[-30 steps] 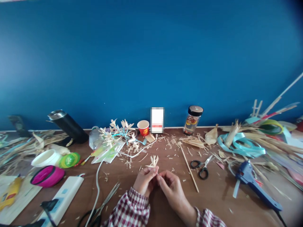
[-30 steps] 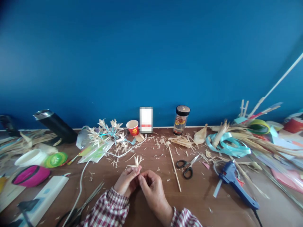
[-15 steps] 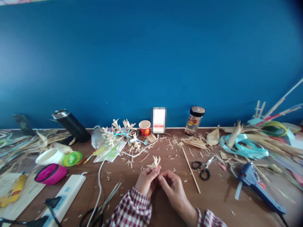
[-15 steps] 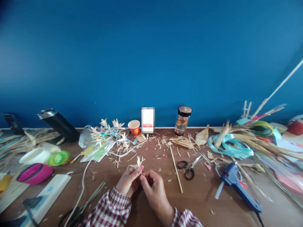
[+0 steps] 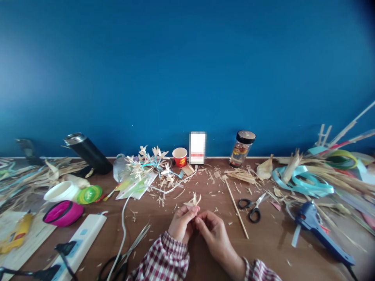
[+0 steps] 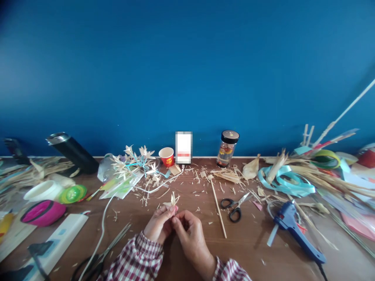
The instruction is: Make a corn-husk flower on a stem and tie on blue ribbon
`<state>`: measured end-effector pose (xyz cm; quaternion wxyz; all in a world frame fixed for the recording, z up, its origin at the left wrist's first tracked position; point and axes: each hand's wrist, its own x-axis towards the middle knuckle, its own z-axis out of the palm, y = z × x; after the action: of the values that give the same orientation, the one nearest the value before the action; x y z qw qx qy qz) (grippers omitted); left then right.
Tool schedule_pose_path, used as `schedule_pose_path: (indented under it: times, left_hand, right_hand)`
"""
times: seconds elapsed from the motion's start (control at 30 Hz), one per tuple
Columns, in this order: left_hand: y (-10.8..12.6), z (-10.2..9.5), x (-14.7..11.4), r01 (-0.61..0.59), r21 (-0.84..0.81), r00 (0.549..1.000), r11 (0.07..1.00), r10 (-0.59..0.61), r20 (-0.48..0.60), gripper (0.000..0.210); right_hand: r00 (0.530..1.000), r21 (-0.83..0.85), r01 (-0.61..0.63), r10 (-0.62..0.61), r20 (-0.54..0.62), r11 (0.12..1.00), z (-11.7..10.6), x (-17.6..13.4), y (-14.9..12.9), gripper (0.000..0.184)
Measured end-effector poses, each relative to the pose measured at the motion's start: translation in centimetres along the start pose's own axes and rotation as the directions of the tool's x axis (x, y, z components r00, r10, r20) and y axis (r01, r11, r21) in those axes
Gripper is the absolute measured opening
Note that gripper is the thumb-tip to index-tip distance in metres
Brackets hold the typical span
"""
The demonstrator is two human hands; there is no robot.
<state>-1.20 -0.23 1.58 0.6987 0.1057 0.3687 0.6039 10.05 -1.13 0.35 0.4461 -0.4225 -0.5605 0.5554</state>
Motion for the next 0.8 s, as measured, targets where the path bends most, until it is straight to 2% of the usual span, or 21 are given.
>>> schedule_pose_path:
  times: [0.17,0.3,0.6,0.67,0.73,0.8]
  left_hand:
    - [0.0,-0.2,0.1,0.062,-0.01,0.998,0.998,-0.062,0.009,0.018]
    - [0.1,-0.1,0.1,0.06,0.026,0.998,0.998,-0.06,0.017,0.017]
    - [-0.3,0.1,0.1,-0.081,0.196,0.994,0.977,0.092,-0.05,0.019]
    - [-0.4,-0.2,0.2,-0.123,0.258,0.987,0.958,0.144,-0.065,0.02]
    - [-0.5,-0.5,0.3,-0.161,0.352,0.979,0.922,0.194,-0.061,0.022]
    - [-0.7,-0.7,0.2,-0.192,0.445,0.973,0.875,0.228,-0.029,0.024]
  right_hand:
    - [1.0,0.013,-0.003,0.003,-0.019,1.0,-0.1,0.0,-0.3,0.024]
    - [0.999,0.019,-0.006,0.007,-0.038,1.0,0.0,-0.1,-0.7,0.025]
    - [1.0,-0.053,0.001,-0.001,-0.003,0.999,-0.6,0.3,-1.1,0.023]
    - [0.998,-0.137,0.037,-0.043,-0.043,0.99,-1.3,0.5,-1.9,0.021]
    - [0.985,-0.287,0.107,-0.14,-0.099,0.952,-2.2,0.8,-3.0,0.023]
    - [0.949,-0.477,0.24,-0.307,-0.068,0.846,-3.1,1.1,-4.4,0.026]
